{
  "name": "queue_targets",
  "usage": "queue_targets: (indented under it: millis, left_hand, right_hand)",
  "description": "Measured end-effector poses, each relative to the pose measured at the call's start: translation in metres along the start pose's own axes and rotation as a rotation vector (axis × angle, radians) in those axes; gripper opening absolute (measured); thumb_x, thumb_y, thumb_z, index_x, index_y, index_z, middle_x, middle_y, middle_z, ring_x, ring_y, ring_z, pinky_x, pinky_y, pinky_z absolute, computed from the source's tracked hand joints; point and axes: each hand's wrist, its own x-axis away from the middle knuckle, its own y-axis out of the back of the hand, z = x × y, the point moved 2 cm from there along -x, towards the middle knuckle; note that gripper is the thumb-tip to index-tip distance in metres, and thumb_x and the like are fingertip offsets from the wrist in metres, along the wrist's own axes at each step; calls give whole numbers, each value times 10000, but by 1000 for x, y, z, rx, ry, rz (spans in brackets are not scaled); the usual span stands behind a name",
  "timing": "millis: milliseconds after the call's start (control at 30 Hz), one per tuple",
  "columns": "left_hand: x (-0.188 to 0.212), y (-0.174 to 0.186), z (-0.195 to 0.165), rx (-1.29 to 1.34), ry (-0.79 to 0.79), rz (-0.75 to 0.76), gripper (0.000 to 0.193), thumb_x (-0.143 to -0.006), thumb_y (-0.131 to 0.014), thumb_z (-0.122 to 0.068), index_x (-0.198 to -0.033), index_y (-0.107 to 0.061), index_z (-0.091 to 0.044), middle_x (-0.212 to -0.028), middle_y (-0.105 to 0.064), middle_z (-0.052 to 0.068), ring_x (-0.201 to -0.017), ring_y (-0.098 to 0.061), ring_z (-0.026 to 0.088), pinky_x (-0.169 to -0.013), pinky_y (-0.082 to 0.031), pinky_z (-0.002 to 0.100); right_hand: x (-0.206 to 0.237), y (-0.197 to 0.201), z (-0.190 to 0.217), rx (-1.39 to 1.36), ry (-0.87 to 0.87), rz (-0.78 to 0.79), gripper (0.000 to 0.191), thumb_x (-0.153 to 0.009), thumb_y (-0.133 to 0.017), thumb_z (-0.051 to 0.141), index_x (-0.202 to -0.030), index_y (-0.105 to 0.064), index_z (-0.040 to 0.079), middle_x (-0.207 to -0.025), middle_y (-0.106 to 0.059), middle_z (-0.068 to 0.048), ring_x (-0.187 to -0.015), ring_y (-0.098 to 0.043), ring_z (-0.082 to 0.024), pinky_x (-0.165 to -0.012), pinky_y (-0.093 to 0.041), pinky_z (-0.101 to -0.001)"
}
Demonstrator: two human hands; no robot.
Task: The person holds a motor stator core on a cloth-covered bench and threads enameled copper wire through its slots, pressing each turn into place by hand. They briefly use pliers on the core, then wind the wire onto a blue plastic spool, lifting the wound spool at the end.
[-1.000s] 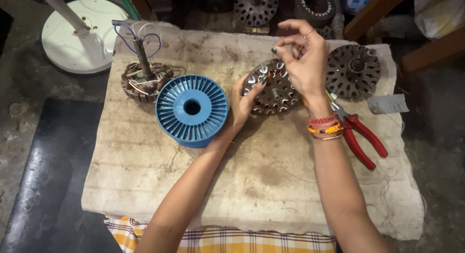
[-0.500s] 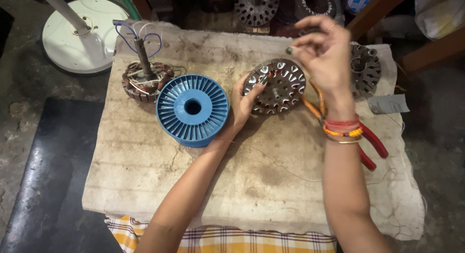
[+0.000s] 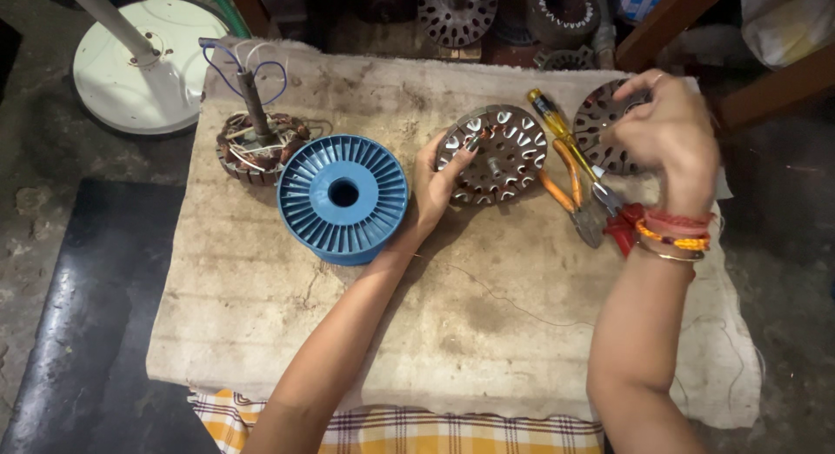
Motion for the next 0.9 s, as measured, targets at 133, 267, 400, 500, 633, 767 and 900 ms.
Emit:
queue_targets:
  millis: [133, 267, 400, 500, 633, 767, 900]
  left_hand:
    - [2, 2, 0, 28, 11, 16, 336, -982, -671, -214, -1236, -666, 6, -1032, -729, 27, -937, -639, 108, -860, -503, 267]
    - [2, 1, -1, 47, 25, 4, 321, -981, -673, -195, -1228, -668, 9, -1025, -723, 23, -933, -631, 101, -857, -502, 263]
    - [3, 1, -1, 39, 65, -16, 309, -977, -674, -185, -1216, -665, 11, -1012, -713, 14, -919, -622, 93, -839, -498, 256]
    - [3, 1, -1, 29, 81, -8, 317, -978, -675, -199, -1219, -661, 7, -1009, -713, 12, -918, -629, 95, -839, -502, 255]
    - [2, 1, -4, 36, 48, -1, 332, -985, -679, -206, -1232, -663, 15, -1013, -705, 23, -912, -613, 102, -825, -495, 263]
    - [4, 1, -7, 25, 57, 5, 346, -980, -663, -219, -1244, -651, 4, -1034, -719, 20, -939, -639, 99, -849, -508, 257]
    - [3, 0, -7, 51, 60, -3, 341, -974, -670, -207, -1230, -651, 17, -1033, -710, 25, -933, -632, 102, -840, -508, 263]
  right_hand:
    - [4, -12, 11, 140, -43, -27, 438, -848, -711, -8, -1238, -727, 191, -855, -791, -43, -803, -730, -187, -784, -547, -388]
    - [18, -17, 32, -17, 391, -106, 521, -732, -869, 44, -1223, -695, 79, -1064, -765, -76, -966, -715, -190, -854, -559, -356]
    - [23, -34, 56, -61, 534, 10, 529, -738, -890, 82, -1220, -676, 44, -1099, -757, -118, -996, -721, -222, -894, -561, -363]
    - [29, -45, 67, -43, 497, 46, 553, -729, -894, 76, -1227, -659, 26, -1086, -748, -138, -947, -717, -215, -848, -578, -351]
    - [33, -46, 72, -63, 371, 46, 482, -778, -827, 20, -1230, -662, 44, -1056, -748, -106, -756, -698, -192, -654, -594, -324]
    - [39, -39, 74, -62, 504, -69, 405, -757, -805, -61, -1139, -752, 63, -983, -786, -93, -654, -682, -158, -603, -542, -314]
    - [42, -36, 77, -125, 611, -122, 366, -775, -770, -94, -1099, -781, 74, -913, -791, -91, -714, -718, -125, -655, -567, -280]
